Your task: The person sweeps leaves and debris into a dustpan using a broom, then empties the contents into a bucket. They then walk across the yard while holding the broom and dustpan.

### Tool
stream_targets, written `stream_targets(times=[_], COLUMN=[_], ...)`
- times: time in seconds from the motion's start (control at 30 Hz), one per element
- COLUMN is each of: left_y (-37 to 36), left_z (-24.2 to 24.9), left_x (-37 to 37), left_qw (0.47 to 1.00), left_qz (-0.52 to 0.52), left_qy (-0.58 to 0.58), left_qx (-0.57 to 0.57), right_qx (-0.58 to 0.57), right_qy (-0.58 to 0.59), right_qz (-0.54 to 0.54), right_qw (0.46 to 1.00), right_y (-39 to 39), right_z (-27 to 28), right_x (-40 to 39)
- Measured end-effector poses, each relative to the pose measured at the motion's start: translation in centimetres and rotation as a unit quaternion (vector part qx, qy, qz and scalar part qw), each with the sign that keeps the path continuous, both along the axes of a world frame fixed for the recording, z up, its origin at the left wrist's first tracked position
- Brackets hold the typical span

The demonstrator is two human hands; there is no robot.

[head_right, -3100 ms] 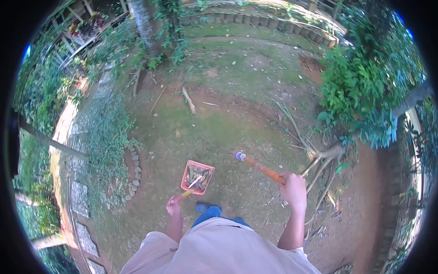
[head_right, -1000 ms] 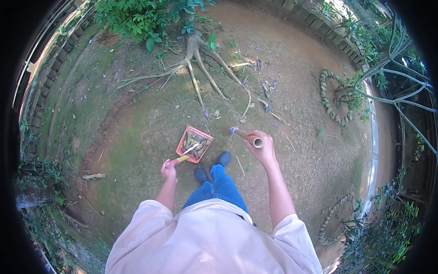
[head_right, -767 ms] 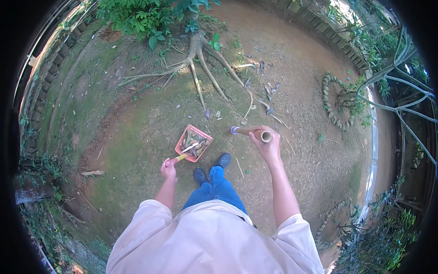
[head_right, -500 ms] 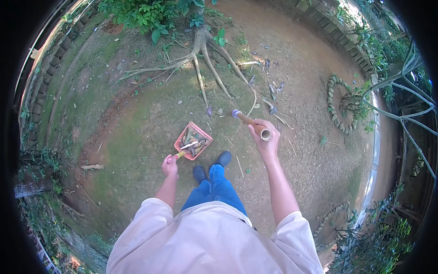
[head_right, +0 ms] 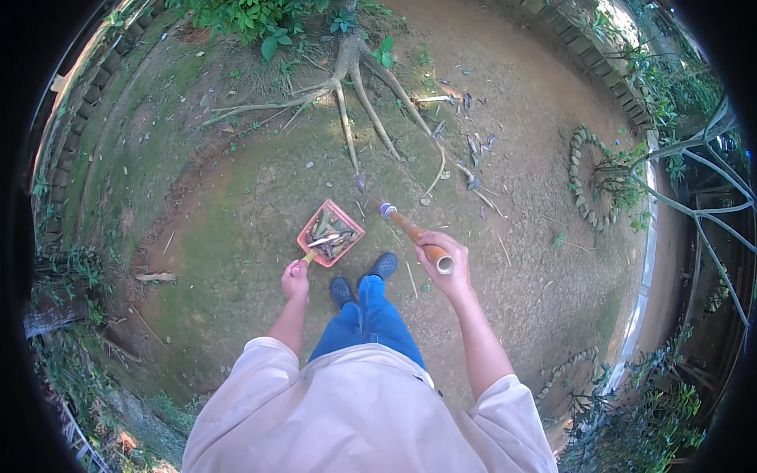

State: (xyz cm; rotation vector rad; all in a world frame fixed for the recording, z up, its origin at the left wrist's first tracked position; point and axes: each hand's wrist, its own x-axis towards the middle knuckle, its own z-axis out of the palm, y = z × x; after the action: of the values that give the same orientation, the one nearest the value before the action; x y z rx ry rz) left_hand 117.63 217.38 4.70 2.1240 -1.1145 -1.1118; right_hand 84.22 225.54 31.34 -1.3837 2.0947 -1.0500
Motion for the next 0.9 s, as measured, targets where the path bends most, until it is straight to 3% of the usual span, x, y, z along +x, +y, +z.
stream_targets(times=[0.2, 0.43, 0.63, 0.77, 0.9], left_y=[0.6, 1.1, 1.3, 1.3, 1.3], left_z=[0.5, -0.2, -0.3, -1.0, -1.0], left_x=[0.1, 1.9, 2.2, 1.8, 1.7], left_qw=[1.0, 0.999, 0.998, 0.996, 0.996], left_qz=[0.0, 0.027, 0.04, 0.046, 0.045], left_qy=[0.01, 0.037, 0.051, 0.069, 0.069], left_qx=[0.008, -0.006, 0.017, 0.027, 0.03], right_qx=[0.001, -0.002, -0.045, -0.07, -0.038], right_qy=[-0.138, -0.07, 0.011, 0.016, -0.01], right_qz=[-0.115, -0.092, -0.091, -0.031, -0.015], right_qw=[0.984, 0.993, 0.995, 0.997, 0.999], right_y=[2.4, 2.2, 0.3, -0.1, 0.2], right_z=[5.0, 6.3, 2.7, -1.7, -0.2], right_x=[-1.2, -0.1, 1.3, 2.2, 3.0])
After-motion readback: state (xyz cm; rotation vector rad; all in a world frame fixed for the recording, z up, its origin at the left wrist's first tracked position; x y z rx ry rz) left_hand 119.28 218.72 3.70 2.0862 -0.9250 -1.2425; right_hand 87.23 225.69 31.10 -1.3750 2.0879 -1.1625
